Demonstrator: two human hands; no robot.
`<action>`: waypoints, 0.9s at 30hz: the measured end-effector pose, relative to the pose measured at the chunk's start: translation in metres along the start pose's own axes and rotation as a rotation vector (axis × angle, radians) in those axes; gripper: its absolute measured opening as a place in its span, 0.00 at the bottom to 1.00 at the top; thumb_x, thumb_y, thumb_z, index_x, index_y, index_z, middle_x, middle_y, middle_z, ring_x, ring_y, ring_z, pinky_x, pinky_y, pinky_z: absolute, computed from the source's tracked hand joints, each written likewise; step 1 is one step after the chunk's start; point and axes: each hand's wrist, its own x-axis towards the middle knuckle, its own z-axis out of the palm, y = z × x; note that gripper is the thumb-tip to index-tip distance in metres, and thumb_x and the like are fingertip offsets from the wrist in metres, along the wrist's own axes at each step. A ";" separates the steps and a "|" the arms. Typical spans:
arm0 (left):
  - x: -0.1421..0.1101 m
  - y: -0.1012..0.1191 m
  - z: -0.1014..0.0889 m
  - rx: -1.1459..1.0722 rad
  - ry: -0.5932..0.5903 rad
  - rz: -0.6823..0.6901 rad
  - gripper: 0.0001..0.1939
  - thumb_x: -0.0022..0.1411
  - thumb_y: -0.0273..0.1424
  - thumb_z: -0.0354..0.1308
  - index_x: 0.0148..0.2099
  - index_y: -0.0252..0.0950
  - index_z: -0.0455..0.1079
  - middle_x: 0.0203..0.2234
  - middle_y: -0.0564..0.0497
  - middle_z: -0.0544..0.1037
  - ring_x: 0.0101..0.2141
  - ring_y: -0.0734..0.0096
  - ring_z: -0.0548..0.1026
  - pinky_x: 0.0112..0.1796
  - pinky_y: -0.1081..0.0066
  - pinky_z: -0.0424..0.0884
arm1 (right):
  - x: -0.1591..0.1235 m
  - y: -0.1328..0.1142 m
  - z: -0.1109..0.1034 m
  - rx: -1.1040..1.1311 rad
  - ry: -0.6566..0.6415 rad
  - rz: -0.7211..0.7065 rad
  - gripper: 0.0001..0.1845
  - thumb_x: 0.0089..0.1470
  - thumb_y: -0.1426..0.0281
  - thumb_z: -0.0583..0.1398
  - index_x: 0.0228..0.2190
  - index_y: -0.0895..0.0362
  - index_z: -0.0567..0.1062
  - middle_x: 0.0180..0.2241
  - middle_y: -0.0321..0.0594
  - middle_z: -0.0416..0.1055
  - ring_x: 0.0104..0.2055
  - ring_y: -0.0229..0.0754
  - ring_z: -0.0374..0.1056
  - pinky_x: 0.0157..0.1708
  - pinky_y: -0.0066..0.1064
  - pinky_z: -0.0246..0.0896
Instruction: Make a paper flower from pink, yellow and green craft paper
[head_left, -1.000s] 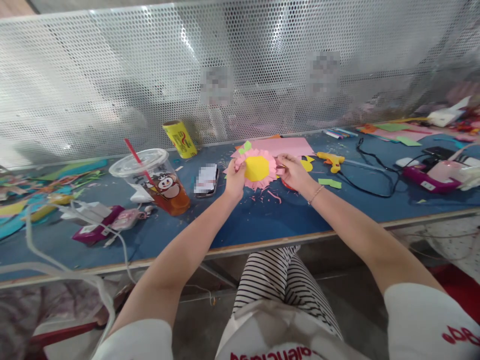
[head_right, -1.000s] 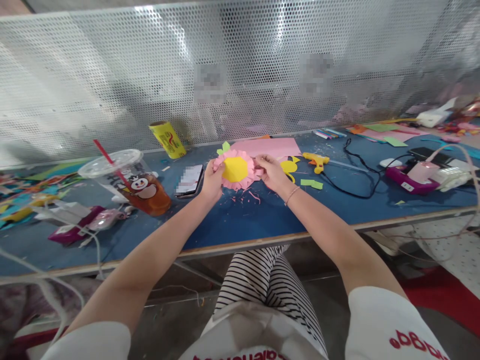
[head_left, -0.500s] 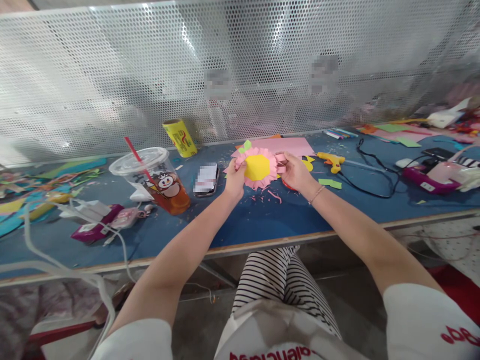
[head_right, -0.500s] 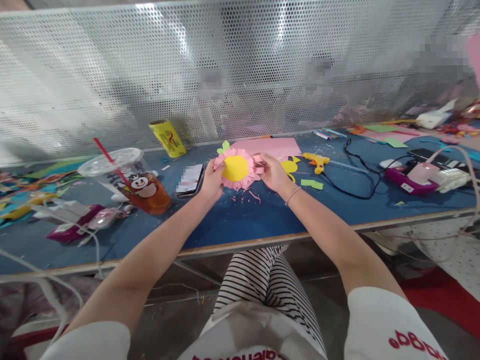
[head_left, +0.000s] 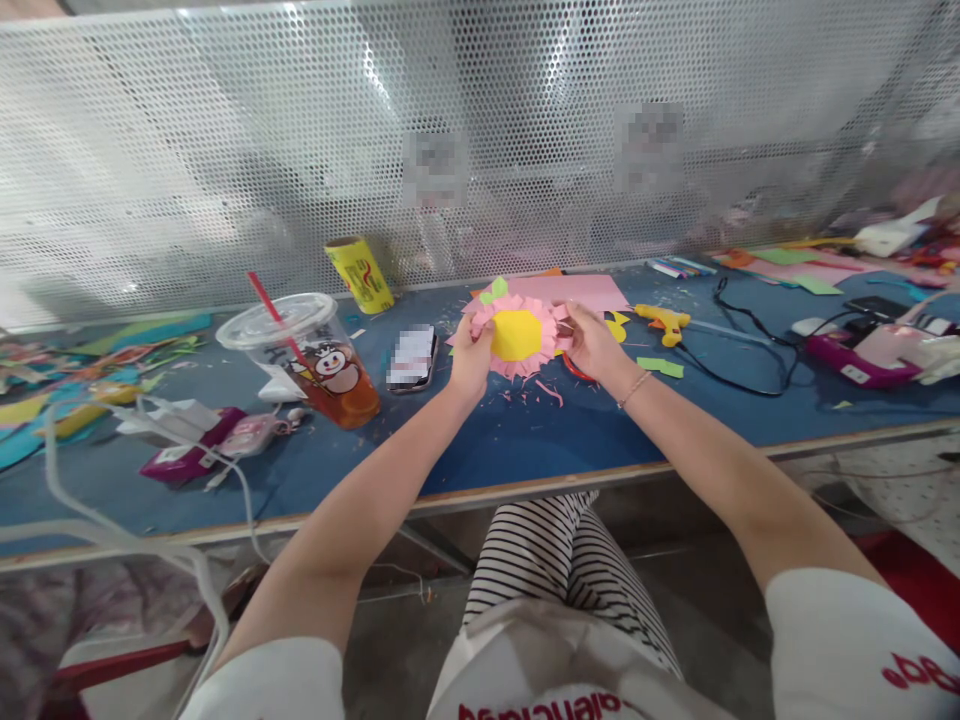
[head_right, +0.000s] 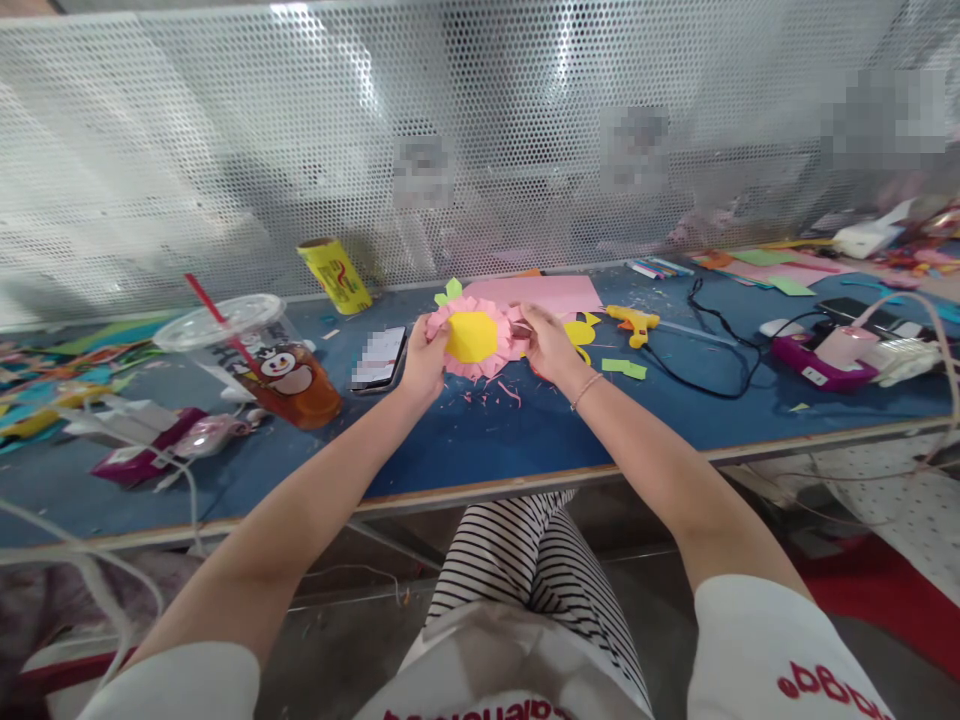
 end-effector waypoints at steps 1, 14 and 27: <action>0.000 0.001 0.000 0.013 -0.002 0.012 0.09 0.54 0.35 0.57 0.36 0.36 0.65 0.29 0.54 0.69 0.32 0.76 0.68 0.36 0.75 0.65 | 0.000 0.000 0.001 -0.004 -0.006 0.001 0.14 0.42 0.59 0.65 0.30 0.53 0.74 0.26 0.31 0.71 0.24 0.30 0.64 0.23 0.23 0.62; -0.001 0.004 0.000 0.030 -0.006 0.037 0.08 0.55 0.34 0.57 0.36 0.36 0.65 0.29 0.53 0.68 0.32 0.75 0.66 0.35 0.76 0.64 | -0.002 -0.001 0.002 -0.016 -0.091 0.049 0.17 0.42 0.55 0.64 0.29 0.55 0.74 0.25 0.34 0.72 0.25 0.33 0.66 0.23 0.26 0.64; -0.003 0.013 -0.003 0.152 -0.008 0.181 0.09 0.57 0.35 0.55 0.39 0.37 0.66 0.33 0.51 0.71 0.37 0.73 0.69 0.40 0.73 0.66 | -0.003 0.000 -0.001 -0.281 -0.128 -0.113 0.16 0.40 0.61 0.65 0.33 0.53 0.74 0.27 0.32 0.71 0.26 0.34 0.66 0.27 0.28 0.65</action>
